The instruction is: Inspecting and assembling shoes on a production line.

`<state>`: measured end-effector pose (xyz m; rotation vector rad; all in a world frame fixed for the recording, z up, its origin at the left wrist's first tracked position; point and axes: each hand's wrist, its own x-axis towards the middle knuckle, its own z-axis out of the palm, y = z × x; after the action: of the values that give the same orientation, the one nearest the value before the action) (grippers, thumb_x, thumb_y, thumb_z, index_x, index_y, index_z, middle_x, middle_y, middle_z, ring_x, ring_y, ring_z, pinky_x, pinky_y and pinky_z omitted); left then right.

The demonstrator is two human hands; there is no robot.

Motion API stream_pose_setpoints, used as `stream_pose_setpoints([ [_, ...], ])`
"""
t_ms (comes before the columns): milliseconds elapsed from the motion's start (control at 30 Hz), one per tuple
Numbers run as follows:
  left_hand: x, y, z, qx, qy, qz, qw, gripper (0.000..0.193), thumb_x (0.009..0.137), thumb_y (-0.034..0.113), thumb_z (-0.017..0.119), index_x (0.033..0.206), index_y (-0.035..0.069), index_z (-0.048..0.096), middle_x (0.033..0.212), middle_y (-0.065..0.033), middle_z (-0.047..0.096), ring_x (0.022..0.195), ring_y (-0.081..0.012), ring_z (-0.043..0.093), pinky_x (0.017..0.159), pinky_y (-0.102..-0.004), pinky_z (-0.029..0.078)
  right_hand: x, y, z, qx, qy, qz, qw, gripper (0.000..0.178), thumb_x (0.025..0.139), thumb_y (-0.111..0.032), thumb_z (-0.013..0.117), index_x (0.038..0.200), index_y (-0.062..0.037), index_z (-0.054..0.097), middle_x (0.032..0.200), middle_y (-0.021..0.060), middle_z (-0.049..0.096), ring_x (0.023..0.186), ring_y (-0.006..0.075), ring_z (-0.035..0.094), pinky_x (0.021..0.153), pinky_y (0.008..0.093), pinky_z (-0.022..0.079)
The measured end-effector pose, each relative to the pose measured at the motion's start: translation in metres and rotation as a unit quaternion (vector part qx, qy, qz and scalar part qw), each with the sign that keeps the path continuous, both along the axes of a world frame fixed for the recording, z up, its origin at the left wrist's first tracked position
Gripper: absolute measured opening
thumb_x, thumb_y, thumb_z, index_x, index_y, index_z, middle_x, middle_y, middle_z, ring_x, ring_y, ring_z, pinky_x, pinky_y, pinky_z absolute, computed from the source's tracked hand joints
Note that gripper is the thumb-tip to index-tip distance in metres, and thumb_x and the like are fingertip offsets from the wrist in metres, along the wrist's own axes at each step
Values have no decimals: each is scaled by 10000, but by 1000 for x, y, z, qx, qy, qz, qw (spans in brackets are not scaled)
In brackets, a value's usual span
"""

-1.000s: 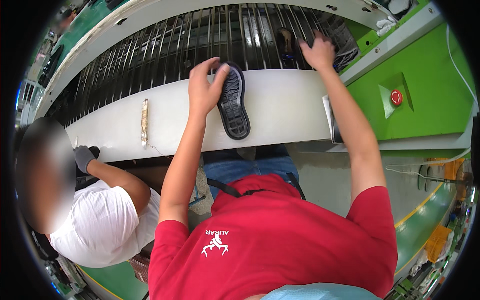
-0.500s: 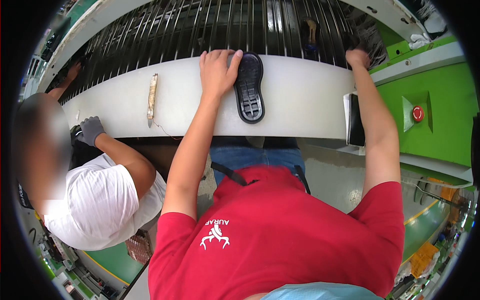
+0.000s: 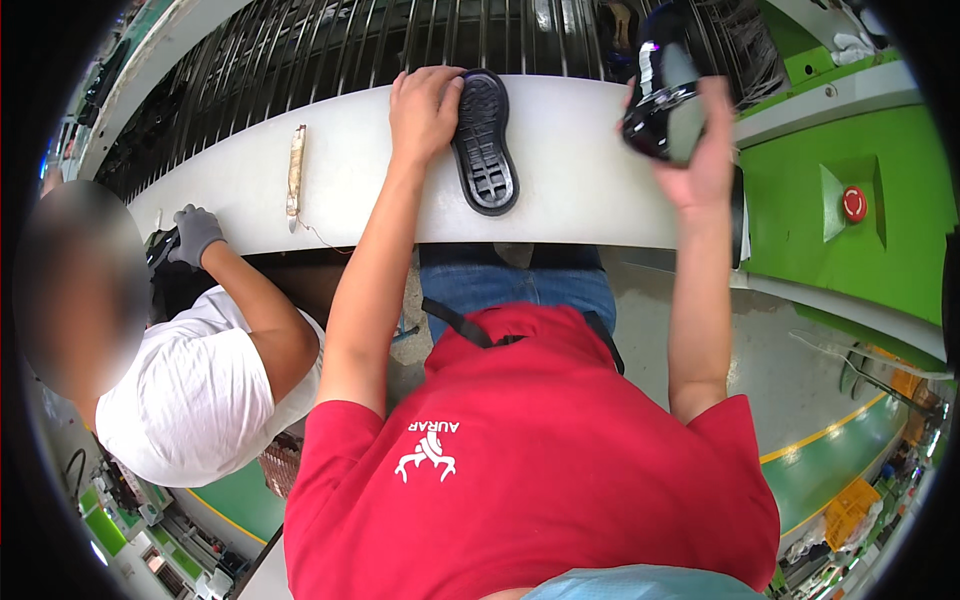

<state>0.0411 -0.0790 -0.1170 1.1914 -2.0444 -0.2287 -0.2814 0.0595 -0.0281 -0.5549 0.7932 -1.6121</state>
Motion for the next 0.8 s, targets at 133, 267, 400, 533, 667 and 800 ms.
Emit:
stream_pose_setpoints([
  [133,4,10,4,94,152,4,984,250,1084,189,650,1242,42,776,1180,-125,787,1148,-279,724,1086,-418,527,48,37,-28,65,102,-8,993,397,1001,-144,784,1352,5,671,1175,90,749,1049,186,736,912,364,607],
  [267,-8,30,30,231,429,-77,870,272,1123,128,631,1325,-43,695,1134,-68,772,1015,-94,701,904,-241,559,57,54,-36,64,137,-30,988,464,964,-117,834,1378,1,659,1194,52,725,1071,132,686,966,306,550],
  [400,-12,43,62,282,520,-112,798,284,1086,124,698,1332,-16,720,1124,-54,777,1019,-85,700,923,-234,555,69,64,-33,41,225,-74,971,475,973,-146,840,1377,3,639,1176,46,718,1055,117,665,955,292,532],
  [533,-20,52,83,248,499,-139,819,321,1076,126,716,1367,-6,730,1145,-39,776,1043,-73,696,963,-231,543,91,72,-20,26,286,-106,952,494,975,-163,841,1382,10,620,1177,43,711,1059,120,660,953,297,529],
  [667,-19,71,104,224,460,-143,847,308,1082,124,716,1360,-8,723,1148,-44,773,1071,-81,697,980,-237,544,112,85,-11,-6,302,-85,949,621,970,-145,831,1488,29,537,1274,89,690,1118,147,650,1005,321,528],
  [800,-22,107,131,220,478,-189,829,312,1111,69,653,1400,-36,597,1243,-148,757,1192,-174,714,1053,-312,558,138,108,-7,-29,343,-108,933,695,940,-165,843,1507,48,501,1286,128,672,1140,186,645,1005,345,533],
])
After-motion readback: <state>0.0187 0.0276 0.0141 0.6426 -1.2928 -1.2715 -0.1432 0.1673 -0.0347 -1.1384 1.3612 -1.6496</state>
